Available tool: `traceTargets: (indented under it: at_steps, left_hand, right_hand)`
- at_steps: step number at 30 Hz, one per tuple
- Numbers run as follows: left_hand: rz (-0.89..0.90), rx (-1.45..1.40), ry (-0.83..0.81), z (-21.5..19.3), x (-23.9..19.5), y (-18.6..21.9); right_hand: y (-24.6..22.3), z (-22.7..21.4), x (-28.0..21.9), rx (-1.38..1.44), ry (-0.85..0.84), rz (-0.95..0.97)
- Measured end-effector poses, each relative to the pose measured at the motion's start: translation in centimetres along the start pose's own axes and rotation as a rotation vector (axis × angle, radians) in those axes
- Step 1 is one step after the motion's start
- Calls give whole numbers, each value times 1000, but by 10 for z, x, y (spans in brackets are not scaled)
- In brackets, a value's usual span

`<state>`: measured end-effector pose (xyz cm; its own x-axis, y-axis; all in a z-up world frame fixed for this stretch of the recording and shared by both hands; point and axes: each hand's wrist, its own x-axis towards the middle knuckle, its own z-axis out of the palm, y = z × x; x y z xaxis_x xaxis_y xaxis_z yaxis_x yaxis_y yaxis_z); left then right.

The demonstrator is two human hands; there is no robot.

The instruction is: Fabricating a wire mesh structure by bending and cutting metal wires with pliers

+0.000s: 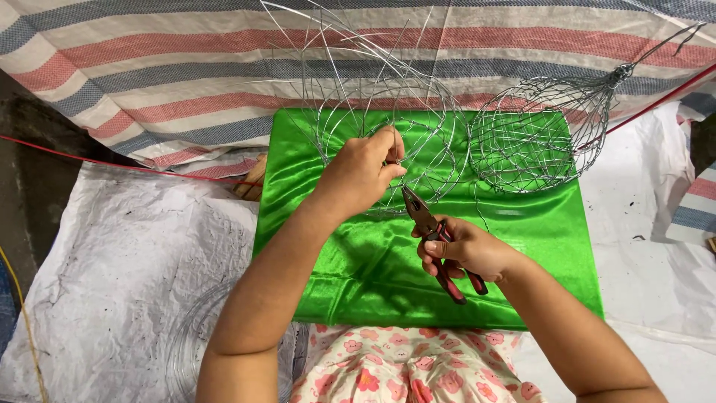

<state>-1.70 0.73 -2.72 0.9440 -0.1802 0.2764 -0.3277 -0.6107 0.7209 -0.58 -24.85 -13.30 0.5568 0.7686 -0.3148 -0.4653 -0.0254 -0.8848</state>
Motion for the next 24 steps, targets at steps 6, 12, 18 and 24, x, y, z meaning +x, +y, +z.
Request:
traceTargets:
  at_steps: [6,12,18,24]
  left_hand:
    - [15,-35,-17,4,1,-5]
    - [53,-44,58,-3,4,6]
    - [76,-17,96,11,11,14]
    - [44,97,78,30,16,17]
  right_hand:
    - [16,-8,0,25,18,-2]
    - [11,13,-8,-129,100,-46]
    - [-15,42,-17,-16,179,-75]
    - [7,52,0,197,267,-142]
